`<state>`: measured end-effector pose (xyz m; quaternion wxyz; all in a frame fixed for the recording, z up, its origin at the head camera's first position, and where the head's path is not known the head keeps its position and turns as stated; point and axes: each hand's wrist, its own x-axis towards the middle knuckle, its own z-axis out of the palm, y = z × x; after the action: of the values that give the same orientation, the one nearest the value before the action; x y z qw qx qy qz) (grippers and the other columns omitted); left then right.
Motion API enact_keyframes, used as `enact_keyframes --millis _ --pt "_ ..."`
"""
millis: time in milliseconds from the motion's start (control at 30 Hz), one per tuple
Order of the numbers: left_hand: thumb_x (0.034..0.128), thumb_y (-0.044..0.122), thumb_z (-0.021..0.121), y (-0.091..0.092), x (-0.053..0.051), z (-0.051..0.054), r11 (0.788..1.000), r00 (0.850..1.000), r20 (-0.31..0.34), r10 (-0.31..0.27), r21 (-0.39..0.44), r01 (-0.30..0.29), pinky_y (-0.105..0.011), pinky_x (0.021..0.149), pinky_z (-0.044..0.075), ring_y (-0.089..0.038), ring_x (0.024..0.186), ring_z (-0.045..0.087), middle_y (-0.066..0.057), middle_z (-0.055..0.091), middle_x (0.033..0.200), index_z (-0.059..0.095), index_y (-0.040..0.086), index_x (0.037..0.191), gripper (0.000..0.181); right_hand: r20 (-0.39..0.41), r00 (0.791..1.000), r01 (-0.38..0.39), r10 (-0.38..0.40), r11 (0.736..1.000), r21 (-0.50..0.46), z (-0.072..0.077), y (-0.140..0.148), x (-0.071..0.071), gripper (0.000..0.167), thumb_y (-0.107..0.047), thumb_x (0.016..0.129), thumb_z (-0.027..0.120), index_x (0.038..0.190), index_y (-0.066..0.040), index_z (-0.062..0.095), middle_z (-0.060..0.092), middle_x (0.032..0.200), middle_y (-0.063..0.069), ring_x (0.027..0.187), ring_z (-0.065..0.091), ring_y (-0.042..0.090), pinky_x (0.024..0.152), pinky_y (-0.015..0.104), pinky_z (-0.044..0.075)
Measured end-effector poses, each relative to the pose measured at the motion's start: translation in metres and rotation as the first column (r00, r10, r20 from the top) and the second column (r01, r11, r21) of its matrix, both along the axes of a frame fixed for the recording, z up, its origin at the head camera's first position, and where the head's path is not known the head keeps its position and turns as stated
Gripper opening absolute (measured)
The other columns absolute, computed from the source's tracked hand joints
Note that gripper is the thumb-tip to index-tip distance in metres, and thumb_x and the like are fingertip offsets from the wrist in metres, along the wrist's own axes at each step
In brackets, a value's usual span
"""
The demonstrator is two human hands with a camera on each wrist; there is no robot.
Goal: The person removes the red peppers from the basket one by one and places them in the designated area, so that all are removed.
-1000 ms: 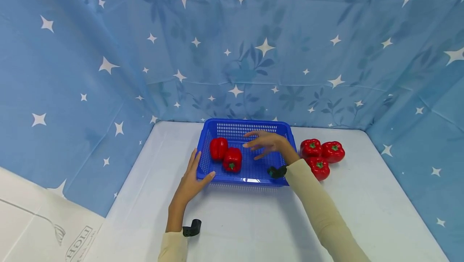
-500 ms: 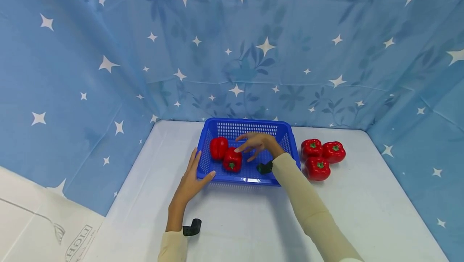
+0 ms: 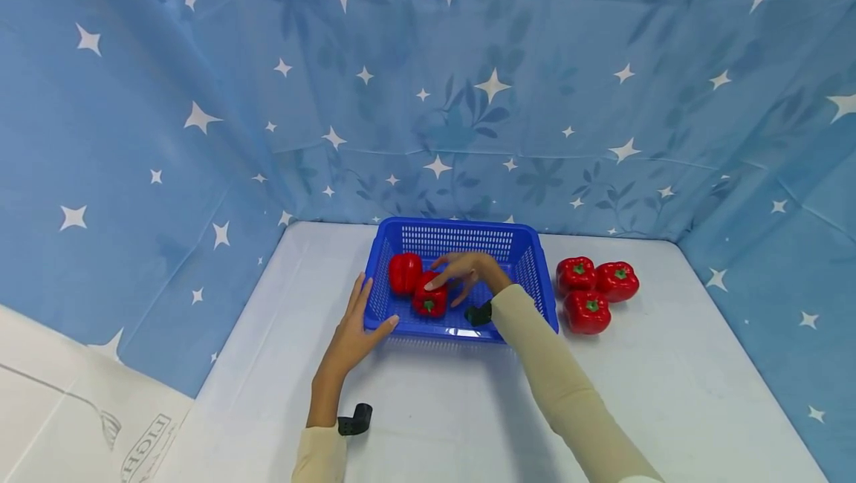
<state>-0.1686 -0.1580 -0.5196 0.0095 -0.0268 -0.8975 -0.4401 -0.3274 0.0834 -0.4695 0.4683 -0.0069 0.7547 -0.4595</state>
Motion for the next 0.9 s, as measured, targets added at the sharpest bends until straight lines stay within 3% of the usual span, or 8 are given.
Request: enact_keyframes --millis 467,900 --pt "0.0814 0.069 0.061 0.001 0.001 0.001 1.0 1.0 -0.002 0.007 -0.007 -0.007 -0.067 0.106 0.032 -0.037 0.15 0.017 0.013 -0.001 0.165 0.011 0.033 0.158 0.098 -0.047 0.999 -0.019 0.023 0.996 0.082 -0.002 -0.013 0.007 0.089 -0.025 0.08 0.08 0.15 -0.006 0.029 0.043 0.14 0.02 0.125 0.048 0.038 0.079 0.05 0.06" --pt "0.083 0.066 0.062 0.0 0.002 0.002 1.0 1.0 -0.011 0.0 -0.006 0.0 -0.067 0.106 0.031 -0.039 0.15 0.017 0.007 -0.001 0.166 0.01 0.03 0.158 0.098 -0.041 0.999 -0.032 0.034 0.998 0.055 0.005 0.001 0.002 0.083 -0.027 0.08 0.081 0.143 0.001 0.035 0.049 0.136 0.021 0.122 0.053 0.038 0.088 0.055 0.056"
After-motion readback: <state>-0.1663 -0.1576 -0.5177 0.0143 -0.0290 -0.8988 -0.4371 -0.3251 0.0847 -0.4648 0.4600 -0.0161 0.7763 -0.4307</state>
